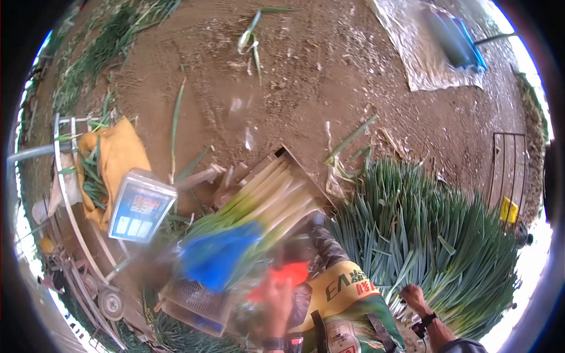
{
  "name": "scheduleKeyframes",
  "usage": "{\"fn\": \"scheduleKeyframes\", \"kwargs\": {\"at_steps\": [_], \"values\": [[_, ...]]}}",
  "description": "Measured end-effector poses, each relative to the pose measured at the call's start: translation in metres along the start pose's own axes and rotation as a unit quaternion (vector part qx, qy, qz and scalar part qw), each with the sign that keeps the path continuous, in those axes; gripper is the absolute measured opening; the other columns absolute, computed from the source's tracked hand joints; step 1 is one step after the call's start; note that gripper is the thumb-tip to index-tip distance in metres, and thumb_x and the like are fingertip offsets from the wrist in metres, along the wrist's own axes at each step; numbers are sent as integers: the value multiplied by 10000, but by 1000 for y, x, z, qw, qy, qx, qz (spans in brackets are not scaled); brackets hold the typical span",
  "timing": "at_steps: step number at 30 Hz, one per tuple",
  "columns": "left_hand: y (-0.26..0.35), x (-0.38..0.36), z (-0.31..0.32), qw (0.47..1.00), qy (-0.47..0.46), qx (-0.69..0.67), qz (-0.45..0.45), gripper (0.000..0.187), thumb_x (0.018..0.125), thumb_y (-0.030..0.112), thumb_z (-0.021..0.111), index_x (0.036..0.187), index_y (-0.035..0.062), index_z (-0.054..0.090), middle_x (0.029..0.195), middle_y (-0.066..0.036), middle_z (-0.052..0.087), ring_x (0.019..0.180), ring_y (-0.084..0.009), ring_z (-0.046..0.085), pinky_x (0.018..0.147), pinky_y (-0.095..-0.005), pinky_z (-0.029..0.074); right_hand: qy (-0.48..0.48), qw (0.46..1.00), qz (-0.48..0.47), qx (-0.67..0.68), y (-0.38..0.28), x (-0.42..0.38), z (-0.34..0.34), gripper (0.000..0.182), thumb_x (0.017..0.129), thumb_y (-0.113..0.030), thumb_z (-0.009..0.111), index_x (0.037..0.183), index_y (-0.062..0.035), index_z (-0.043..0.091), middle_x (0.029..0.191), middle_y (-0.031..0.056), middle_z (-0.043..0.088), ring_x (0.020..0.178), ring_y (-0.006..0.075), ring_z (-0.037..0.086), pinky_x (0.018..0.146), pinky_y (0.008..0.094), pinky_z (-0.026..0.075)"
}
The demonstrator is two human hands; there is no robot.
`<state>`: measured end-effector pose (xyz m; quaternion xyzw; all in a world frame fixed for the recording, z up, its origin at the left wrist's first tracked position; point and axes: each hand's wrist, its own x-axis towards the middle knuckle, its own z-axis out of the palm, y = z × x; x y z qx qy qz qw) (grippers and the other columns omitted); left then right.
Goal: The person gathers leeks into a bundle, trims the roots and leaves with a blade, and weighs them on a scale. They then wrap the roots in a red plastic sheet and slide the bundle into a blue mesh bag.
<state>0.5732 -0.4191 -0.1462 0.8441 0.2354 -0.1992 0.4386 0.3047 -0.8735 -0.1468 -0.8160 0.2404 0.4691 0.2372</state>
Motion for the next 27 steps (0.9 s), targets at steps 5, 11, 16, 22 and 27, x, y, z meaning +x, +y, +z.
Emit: {"fn": "scheduleKeyframes", "kwargs": {"at_steps": [5,11,16,22,27], "values": [[54,-9,9,996,-59,8,62,165,891,171,724,975,39,672,920,-142,684,805,-298,658,762,-401,535,-4,972,-108,211,-268,61,-124,225,799,-136,802,928,-7,671,770,120,678,706,227,656,649,387,524],[118,-7,-14,979,-54,-39,194,253,800,115,785,882,52,554,801,-134,541,748,-327,588,659,-420,483,118,860,-489,-82,-393,37,-151,569,745,-167,824,1254,-43,605,1200,140,629,1117,373,580,942,466,518],[64,-11,19,974,-58,-72,205,258,790,108,773,909,53,551,821,-135,548,780,-340,603,683,-436,506,156,834,-525,-61,-403,44,-116,377,736,-71,769,1082,-20,629,1096,148,631,997,368,623,836,441,550],[56,-19,-25,943,-5,41,331,223,813,132,749,923,59,568,853,-136,570,826,-346,621,728,-427,530,176,854,-488,-34,-398,59,-76,273,748,-41,753,993,-41,635,956,101,649,892,353,629,750,433,542],[41,-25,-44,964,-52,21,259,188,838,156,726,902,52,582,915,-139,615,869,-346,636,748,-421,538,176,848,-496,-66,-433,28,-83,467,731,-79,783,1168,-49,624,1102,132,630,1038,359,595,881,449,531]]}}
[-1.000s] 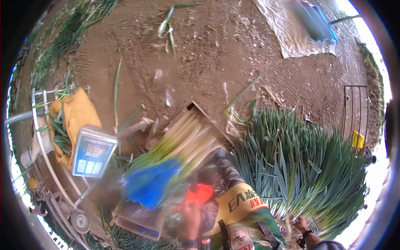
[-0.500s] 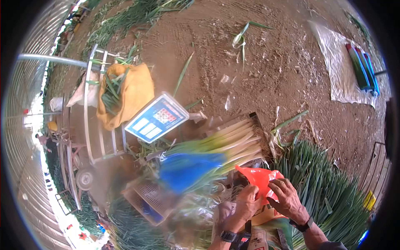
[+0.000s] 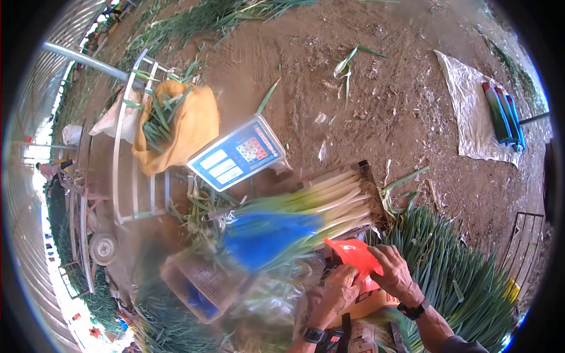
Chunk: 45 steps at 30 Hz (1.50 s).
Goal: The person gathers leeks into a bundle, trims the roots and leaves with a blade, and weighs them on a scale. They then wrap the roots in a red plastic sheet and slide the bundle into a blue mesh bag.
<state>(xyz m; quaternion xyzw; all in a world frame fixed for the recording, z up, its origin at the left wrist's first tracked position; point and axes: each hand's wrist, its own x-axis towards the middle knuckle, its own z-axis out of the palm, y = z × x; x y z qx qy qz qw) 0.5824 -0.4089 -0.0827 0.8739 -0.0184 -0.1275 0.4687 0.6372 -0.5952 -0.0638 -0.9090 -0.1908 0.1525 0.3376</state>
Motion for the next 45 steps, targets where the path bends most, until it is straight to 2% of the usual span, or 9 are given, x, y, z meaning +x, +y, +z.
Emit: {"fn": "scheduleKeyframes", "kwargs": {"at_steps": [4,10,19,29,31,33,37,40,45], "values": [[-1,-7,1,997,-59,-30,-36,181,878,188,711,963,48,635,970,-142,645,936,-352,624,801,-432,511,-23,997,-64,-29,6,3,13,543,634,-52,753,1162,-35,630,1208,152,623,1139,357,582,950,454,519],[-17,-2,19,989,-77,-45,-121,212,848,169,700,894,26,550,930,-160,602,886,-371,608,808,-460,496,8,1000,-17,-1,77,-5,35,286,713,-24,673,995,-22,623,953,131,638,904,360,597,795,449,518],[-26,49,16,967,142,60,-203,426,846,187,763,664,17,417,674,-100,479,610,-256,462,588,-407,395,6,979,191,-71,177,-18,-16,164,811,-85,643,947,-66,554,877,144,620,881,381,628,714,489,519],[-40,62,32,914,254,46,-313,263,866,213,751,907,6,593,786,-77,593,732,-225,555,701,-369,475,-138,922,194,306,204,8,-24,341,879,-239,731,1117,-18,627,941,198,702,888,367,696,768,441,549],[-43,54,18,891,245,78,-374,329,902,256,700,1042,-31,615,904,-104,636,830,-237,594,783,-373,487,-85,957,117,250,221,16,-16,389,871,-215,726,1211,-69,606,948,199,696,855,394,687,742,457,555],[-62,36,11,888,273,29,-370,357,929,290,648,1041,-47,607,943,-136,633,895,-249,591,829,-392,479,-137,945,227,190,235,29,-3,404,916,-251,674,1290,-124,589,917,193,703,794,407,685,703,472,563],[-96,11,9,891,261,39,-370,429,987,345,540,1105,-67,574,1053,-181,606,983,-277,570,903,-420,458,-84,976,182,88,253,59,33,294,983,-301,591,1044,-13,579,818,219,669,778,417,675,645,522,519],[-144,-9,26,871,290,-18,-396,446,1011,368,523,1154,-53,546,1075,-161,585,973,-257,571,858,-391,466,-37,988,150,-11,274,77,84,252,933,-200,591,1101,-12,603,805,189,688,708,369,690,629,475,538],[-137,-4,38,848,270,-71,-450,402,1000,358,538,1119,-25,550,1077,-150,583,963,-230,579,747,-373,492,-132,982,129,-29,296,101,111,151,910,-157,560,916,-17,616,744,143,685,692,324,696,618,450,519]]}}
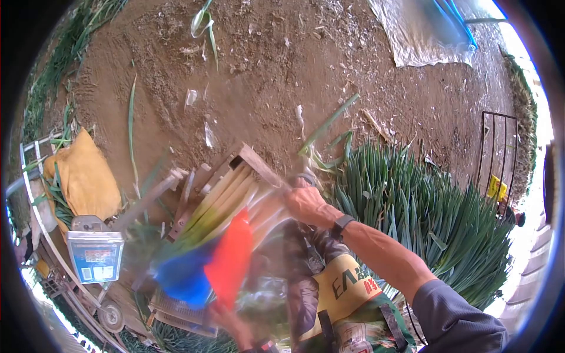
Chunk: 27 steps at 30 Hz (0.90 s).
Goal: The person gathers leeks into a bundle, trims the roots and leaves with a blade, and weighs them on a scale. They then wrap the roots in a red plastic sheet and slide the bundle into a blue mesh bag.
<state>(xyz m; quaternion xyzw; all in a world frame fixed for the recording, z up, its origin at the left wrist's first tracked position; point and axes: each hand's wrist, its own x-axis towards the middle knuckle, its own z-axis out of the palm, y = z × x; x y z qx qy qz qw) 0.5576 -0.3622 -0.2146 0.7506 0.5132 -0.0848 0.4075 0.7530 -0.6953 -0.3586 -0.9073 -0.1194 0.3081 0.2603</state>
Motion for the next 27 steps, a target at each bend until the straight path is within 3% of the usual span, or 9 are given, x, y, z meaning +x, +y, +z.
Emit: {"fn": "scheduleKeyframes", "kwargs": {"at_steps": [3,9,10,14,17,23,24,25,27], "values": [[-34,11,-8,999,8,34,17,398,988,364,537,1105,-17,548,1082,-148,585,957,-238,590,719,-379,512,-21,1000,3,-6,-2,6,-3,121,863,-145,591,843,-39,645,747,135,691,687,298,697,626,440,517],[-1,2,0,1000,-20,-2,14,441,978,373,521,1149,-34,546,1115,-163,599,979,-257,620,759,-374,537,-60,994,83,-22,18,-6,-66,110,824,-157,678,824,-48,690,706,132,687,640,287,691,563,421,533],[-4,5,0,1000,-14,0,-6,466,974,374,521,1184,-40,547,1157,-176,596,981,-258,621,754,-373,538,0,999,46,-7,32,-13,-69,130,846,-163,680,806,-40,690,680,157,666,620,312,686,546,432,533],[20,1,7,1000,-25,0,-5,474,968,378,532,1197,-37,549,1167,-168,591,968,-243,618,755,-374,529,18,999,43,16,51,-20,-73,156,875,-163,667,857,-8,681,671,188,648,628,379,669,567,465,533],[7,16,4,999,-17,-31,6,474,982,344,531,1231,-59,537,1178,-175,583,1030,-260,606,852,-399,512,48,998,27,-3,51,-22,-72,145,881,-148,653,879,-4,675,660,178,646,624,386,665,560,471,529],[44,6,4,998,-31,10,51,493,1014,298,520,1306,-99,514,1253,-217,571,1177,-305,555,1017,-415,437,22,995,81,-48,60,-23,-78,124,915,-109,586,903,-36,687,678,112,669,598,269,676,509,407,523],[46,6,6,998,-24,8,58,487,1013,300,521,1305,-91,520,1252,-213,578,1140,-295,569,992,-410,449,-10,990,116,-76,66,-24,-85,152,951,-108,549,916,-55,687,669,67,660,560,204,649,485,371,515],[47,5,8,998,-17,6,66,482,1012,301,522,1304,-82,527,1250,-208,584,1103,-285,583,968,-405,461,34,989,124,-72,84,-28,-81,195,927,-142,598,762,-47,638,593,99,623,500,261,626,470,416,504],[43,7,9,999,-5,0,48,474,1010,310,528,1306,-59,537,1231,-191,600,1015,-259,602,907,-395,481,21,987,146,-68,101,-37,-112,267,987,-183,569,764,-52,634,578,52,604,469,184,579,425,357,483]]}}
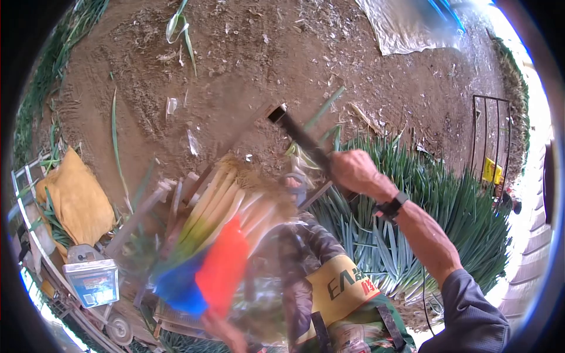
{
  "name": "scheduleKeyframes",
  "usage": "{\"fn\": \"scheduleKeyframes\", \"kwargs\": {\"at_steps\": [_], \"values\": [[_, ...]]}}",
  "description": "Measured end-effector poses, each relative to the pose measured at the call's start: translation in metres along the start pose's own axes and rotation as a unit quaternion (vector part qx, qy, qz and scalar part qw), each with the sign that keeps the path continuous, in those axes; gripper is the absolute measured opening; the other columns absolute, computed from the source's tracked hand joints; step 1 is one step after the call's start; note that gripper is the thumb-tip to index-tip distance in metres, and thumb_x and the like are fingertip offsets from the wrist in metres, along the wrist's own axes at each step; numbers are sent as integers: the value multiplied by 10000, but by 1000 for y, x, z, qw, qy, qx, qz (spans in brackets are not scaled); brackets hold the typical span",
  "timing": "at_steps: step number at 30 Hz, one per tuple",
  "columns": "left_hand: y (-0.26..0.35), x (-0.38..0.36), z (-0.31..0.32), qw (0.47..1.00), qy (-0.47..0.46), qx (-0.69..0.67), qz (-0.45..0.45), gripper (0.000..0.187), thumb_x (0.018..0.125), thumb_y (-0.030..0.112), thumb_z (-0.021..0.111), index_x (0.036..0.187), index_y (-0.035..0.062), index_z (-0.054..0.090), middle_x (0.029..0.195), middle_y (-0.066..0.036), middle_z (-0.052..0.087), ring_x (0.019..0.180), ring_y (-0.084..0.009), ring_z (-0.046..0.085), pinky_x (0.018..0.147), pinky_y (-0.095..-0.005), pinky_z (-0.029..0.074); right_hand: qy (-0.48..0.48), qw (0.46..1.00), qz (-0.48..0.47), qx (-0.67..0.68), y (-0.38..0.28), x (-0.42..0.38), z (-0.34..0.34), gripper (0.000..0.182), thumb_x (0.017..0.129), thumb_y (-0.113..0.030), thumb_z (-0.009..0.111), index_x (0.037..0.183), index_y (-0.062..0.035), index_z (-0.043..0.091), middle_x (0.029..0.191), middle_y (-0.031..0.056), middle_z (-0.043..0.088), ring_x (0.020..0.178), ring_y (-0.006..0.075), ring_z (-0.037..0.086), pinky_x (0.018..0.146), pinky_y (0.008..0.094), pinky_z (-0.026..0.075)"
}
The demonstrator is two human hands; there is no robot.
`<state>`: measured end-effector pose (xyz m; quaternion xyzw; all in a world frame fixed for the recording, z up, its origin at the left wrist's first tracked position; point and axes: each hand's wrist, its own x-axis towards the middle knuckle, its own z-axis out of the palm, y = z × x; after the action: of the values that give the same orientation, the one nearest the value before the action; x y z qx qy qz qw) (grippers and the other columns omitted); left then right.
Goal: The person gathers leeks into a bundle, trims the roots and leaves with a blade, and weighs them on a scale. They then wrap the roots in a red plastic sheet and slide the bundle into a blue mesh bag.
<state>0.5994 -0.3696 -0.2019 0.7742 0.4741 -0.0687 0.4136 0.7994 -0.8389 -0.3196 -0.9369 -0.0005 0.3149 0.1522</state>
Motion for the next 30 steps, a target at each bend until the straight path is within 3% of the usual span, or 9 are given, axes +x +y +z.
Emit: {"fn": "scheduleKeyframes", "kwargs": {"at_steps": [3,9,12,13,16,18,22,28,30], "values": [[-18,9,-3,999,18,-10,-46,458,1002,337,549,1292,-17,547,1171,-152,622,873,-216,605,809,-382,493,-2,998,55,-32,43,-1,-36,215,988,-169,555,861,-70,697,595,36,624,504,162,623,466,328,521],[2,2,11,999,14,-31,-29,416,973,398,615,1147,26,549,1063,-106,608,823,-203,587,768,-391,491,165,968,158,108,124,8,-61,306,900,-245,608,749,16,658,717,256,644,672,453,650,636,508,529],[31,-3,24,1000,9,0,-29,416,964,413,638,1103,32,543,1045,-104,599,833,-203,580,765,-392,496,208,953,189,113,166,20,-44,324,901,-264,606,757,21,660,703,256,651,628,411,669,608,486,535],[32,1,25,1000,7,12,-16,418,963,415,643,1098,32,544,1043,-106,598,837,-201,577,762,-388,496,137,917,296,230,156,26,-56,312,914,-251,594,786,21,679,693,219,675,591,326,698,570,444,559],[33,12,35,996,-9,25,87,399,956,389,655,1062,19,550,990,-101,596,801,-189,566,737,-335,491,137,871,310,355,170,43,-30,268,926,-209,582,853,18,704,697,162,689,584,238,710,539,394,580],[36,23,38,994,-22,42,96,380,956,367,656,1037,11,549,950,-95,593,775,-183,563,734,-316,491,79,872,287,388,145,45,-34,182,919,-119,620,1005,24,694,850,102,723,691,201,730,573,354,597],[94,9,74,982,-35,112,145,315,936,292,692,932,11,549,863,-41,547,740,-126,537,681,-282,502,119,946,6,300,86,25,7,398,905,-158,684,1282,-61,601,915,97,665,821,205,698,702,345,601],[141,-10,116,970,-54,76,226,274,859,170,784,826,34,549,771,2,525,705,-120,491,651,-286,455,163,925,-270,211,-68,-43,-35,642,814,-305,783,1344,-15,566,1271,184,617,1218,345,576,1000,452,510],[151,-20,125,968,-74,67,230,278,846,154,796,821,34,546,761,5,527,697,-122,483,647,-291,443,175,908,-302,231,-101,-53,-39,668,820,-337,780,1361,-15,558,1261,186,617,1226,348,569,1028,462,488]]}}
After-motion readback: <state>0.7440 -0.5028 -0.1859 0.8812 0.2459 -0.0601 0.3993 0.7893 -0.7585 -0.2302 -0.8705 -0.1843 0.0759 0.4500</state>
